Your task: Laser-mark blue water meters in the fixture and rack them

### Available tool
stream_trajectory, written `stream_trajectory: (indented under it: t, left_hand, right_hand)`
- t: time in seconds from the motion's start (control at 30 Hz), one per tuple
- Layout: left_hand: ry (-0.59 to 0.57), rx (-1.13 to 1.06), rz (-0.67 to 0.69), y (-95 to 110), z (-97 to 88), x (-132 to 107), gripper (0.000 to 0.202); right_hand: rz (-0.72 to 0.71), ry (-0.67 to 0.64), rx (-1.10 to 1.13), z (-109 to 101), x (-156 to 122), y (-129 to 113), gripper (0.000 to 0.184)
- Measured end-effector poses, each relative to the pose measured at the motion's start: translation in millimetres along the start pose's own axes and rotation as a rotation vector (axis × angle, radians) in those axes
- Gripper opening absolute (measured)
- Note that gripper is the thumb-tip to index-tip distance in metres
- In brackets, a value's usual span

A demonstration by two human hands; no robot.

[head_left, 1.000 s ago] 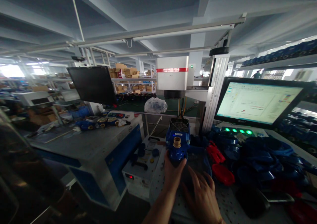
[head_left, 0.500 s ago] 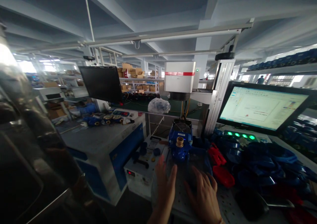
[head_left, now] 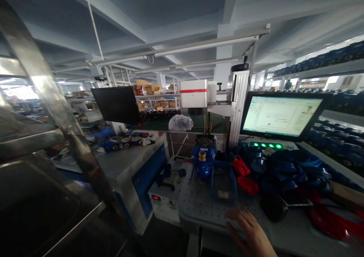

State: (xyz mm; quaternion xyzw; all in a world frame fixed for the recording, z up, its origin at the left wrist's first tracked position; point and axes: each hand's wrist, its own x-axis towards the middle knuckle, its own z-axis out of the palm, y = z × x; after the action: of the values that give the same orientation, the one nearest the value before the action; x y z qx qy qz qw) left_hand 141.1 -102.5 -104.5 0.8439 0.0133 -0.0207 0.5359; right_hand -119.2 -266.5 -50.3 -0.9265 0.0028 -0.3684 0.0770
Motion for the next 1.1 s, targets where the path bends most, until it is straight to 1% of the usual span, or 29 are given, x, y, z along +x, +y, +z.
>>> stream_trajectory:
  t: [0.03,0.07,0.1,0.13,0.17,0.2,0.23,0.27,0.3,0.33,0.37,0.47,0.57,0.67,0.77,0.83,0.93,1.0,1.1]
  left_hand:
    - [-0.002,0.025,-0.039,-24.7,-6.2,-7.9,0.083]
    - [0.003,0.039,-0.078,-56.3,-16.3,-20.2,0.081]
    - [-0.037,0.029,-0.020,-92.0,-30.2,-36.4,0.075]
    - [-0.108,0.027,0.079,-128.1,-47.1,-55.3,0.069]
    - [-0.153,0.048,0.098,-161.1,-65.8,-75.2,0.063]
    - [-0.193,0.074,0.097,-188.3,-84.3,-94.0,0.059]
    - [-0.253,0.096,0.137,-208.6,-100.5,-109.5,0.055]
    - [-0.313,0.161,0.221,-222.4,-112.3,-120.4,0.053]
    - [-0.353,0.262,0.283,-231.4,-118.8,-126.0,0.053]
    - [-0.381,0.358,0.321,-237.3,-120.1,-126.9,0.054]
    - [-0.407,0.439,0.349,-241.9,-117.5,-124.5,0.054]
    - [-0.427,0.588,0.408,-254.2,-102.9,-111.0,0.053]
    - [-0.415,0.638,0.471,-267.9,-97.2,-103.9,0.054]
    - [-0.408,0.669,0.509,-279.8,-98.4,-103.6,0.055]
    - [-0.382,0.694,0.527,-285.3,-99.5,-104.8,0.054]
    - [-0.374,0.705,0.540,-286.0,-99.3,-105.0,0.053]
    - [-0.376,0.717,0.541,-285.5,-98.5,-104.6,0.053]
    - [-0.379,0.716,0.542,-285.4,-97.8,-104.6,0.052]
    - [-0.373,0.709,0.548,-287.2,-97.1,-105.4,0.053]
  right_hand:
    - [-0.004,-0.048,-0.004,-4.8,-11.6,-6.0,0.020]
    - [-0.003,-0.098,-0.009,-9.0,-23.0,-12.7,0.021]
    - [0.009,-0.143,-0.014,-13.0,-34.0,-19.8,0.024]
    - [0.035,-0.188,-0.017,-16.7,-44.4,-27.4,0.030]
    - [0.069,-0.233,-0.017,-20.3,-53.8,-34.9,0.037]
    - [0.112,-0.279,-0.013,-23.6,-62.0,-42.0,0.044]
    - [0.149,-0.327,-0.001,-26.1,-69.0,-48.2,0.051]
    - [0.167,-0.379,0.017,-27.6,-74.8,-53.2,0.058]
    - [0.179,-0.421,0.034,-28.1,-79.4,-57.0,0.062]
    - [0.203,-0.459,0.047,-27.6,-82.9,-59.8,0.066]
    - [0.226,-0.487,0.054,-26.7,-85.5,-61.9,0.071]
    - [0.257,-0.535,0.059,-24.2,-88.4,-66.7,0.080]
    - [0.240,-0.566,0.070,-22.8,-88.3,-69.2,0.088]
    - [0.237,-0.604,0.082,-20.5,-89.4,-68.3,0.097]
    - [0.270,-0.614,0.077,-18.0,-90.0,-66.7,0.101]
    - [0.262,-0.618,0.079,-16.4,-87.7,-66.8,0.098]
    - [0.218,-0.625,0.071,-12.9,-79.5,-68.1,0.078]
    - [0.213,-0.620,0.047,-10.2,-72.7,-68.8,0.069]
    - [0.214,-0.609,0.012,-8.8,-64.8,-68.9,0.067]
